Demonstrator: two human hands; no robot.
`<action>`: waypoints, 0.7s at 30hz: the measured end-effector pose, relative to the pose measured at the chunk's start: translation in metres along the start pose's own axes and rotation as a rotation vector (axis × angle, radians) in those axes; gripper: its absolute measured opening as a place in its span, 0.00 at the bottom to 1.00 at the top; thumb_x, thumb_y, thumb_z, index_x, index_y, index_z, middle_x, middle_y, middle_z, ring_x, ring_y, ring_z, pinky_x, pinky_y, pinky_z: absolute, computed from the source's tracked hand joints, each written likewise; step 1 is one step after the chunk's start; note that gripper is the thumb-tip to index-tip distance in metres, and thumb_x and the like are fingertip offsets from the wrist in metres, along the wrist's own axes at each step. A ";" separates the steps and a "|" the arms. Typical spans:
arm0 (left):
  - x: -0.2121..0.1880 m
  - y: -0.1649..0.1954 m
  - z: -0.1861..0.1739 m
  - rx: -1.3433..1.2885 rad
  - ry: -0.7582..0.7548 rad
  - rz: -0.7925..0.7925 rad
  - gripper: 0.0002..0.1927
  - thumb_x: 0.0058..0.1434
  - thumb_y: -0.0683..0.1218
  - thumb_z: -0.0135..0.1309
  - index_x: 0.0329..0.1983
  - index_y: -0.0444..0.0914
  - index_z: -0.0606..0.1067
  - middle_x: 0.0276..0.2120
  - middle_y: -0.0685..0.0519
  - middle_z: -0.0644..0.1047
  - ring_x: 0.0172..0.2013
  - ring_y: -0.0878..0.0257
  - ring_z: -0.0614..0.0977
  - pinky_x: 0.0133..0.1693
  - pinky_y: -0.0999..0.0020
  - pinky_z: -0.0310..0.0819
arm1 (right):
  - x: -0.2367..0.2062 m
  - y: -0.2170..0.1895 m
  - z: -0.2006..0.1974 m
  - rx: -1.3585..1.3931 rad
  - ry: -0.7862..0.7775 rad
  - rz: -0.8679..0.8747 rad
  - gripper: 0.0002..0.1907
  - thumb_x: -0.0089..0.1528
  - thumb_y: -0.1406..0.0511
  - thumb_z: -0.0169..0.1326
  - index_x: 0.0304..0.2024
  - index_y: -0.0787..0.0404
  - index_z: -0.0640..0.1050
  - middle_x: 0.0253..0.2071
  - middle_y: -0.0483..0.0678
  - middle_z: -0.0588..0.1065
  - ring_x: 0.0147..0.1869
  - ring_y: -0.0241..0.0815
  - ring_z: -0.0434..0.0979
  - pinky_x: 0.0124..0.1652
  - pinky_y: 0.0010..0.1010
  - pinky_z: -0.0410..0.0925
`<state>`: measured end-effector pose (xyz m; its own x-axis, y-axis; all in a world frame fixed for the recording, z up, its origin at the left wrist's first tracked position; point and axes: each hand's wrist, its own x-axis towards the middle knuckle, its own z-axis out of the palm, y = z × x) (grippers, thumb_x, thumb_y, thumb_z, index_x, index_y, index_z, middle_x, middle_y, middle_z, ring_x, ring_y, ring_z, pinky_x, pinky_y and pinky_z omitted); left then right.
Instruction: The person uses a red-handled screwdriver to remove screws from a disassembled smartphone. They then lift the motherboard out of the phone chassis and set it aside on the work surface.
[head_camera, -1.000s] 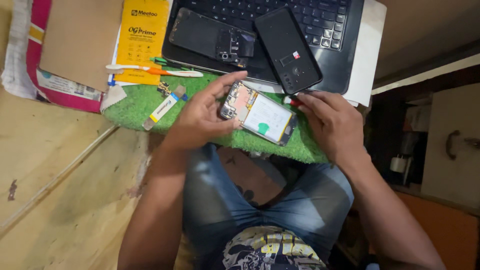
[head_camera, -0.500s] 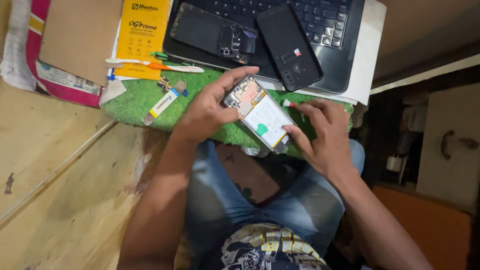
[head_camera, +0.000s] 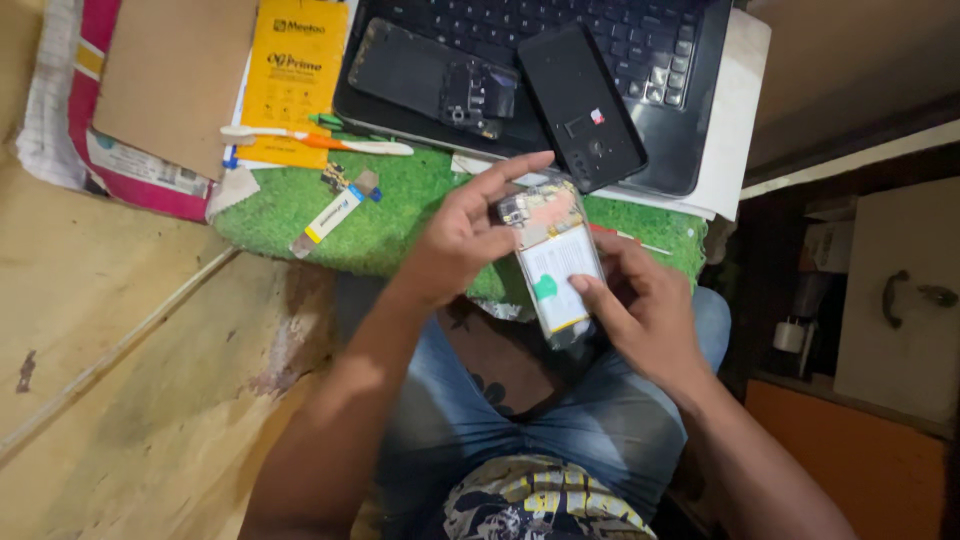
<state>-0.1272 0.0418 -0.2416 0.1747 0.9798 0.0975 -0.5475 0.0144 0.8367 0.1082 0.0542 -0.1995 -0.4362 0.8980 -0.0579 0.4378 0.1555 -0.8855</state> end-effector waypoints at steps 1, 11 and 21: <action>-0.001 -0.005 0.004 -0.020 0.016 0.021 0.33 0.64 0.32 0.48 0.74 0.31 0.61 0.61 0.47 0.74 0.58 0.64 0.77 0.63 0.66 0.72 | -0.002 0.003 0.003 0.212 -0.011 0.133 0.23 0.63 0.70 0.61 0.61 0.62 0.76 0.33 0.47 0.75 0.35 0.33 0.71 0.36 0.25 0.65; -0.014 -0.041 0.042 -0.086 0.111 0.094 0.21 0.75 0.38 0.47 0.70 0.29 0.64 0.62 0.47 0.75 0.59 0.66 0.78 0.62 0.68 0.72 | -0.001 0.018 0.008 0.434 0.040 -0.022 0.20 0.63 0.75 0.61 0.57 0.65 0.72 0.36 0.43 0.75 0.39 0.27 0.73 0.39 0.19 0.67; -0.020 -0.028 0.061 0.240 0.204 0.043 0.19 0.72 0.36 0.49 0.66 0.29 0.68 0.51 0.49 0.80 0.48 0.72 0.78 0.49 0.75 0.76 | 0.011 -0.002 0.009 -0.297 0.365 -0.436 0.13 0.62 0.70 0.67 0.48 0.58 0.83 0.41 0.48 0.73 0.43 0.40 0.73 0.42 0.28 0.67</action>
<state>-0.0650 0.0095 -0.2342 -0.0259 0.9986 0.0457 -0.3375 -0.0518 0.9399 0.0954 0.0596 -0.2021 -0.3505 0.8006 0.4860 0.5028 0.5987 -0.6235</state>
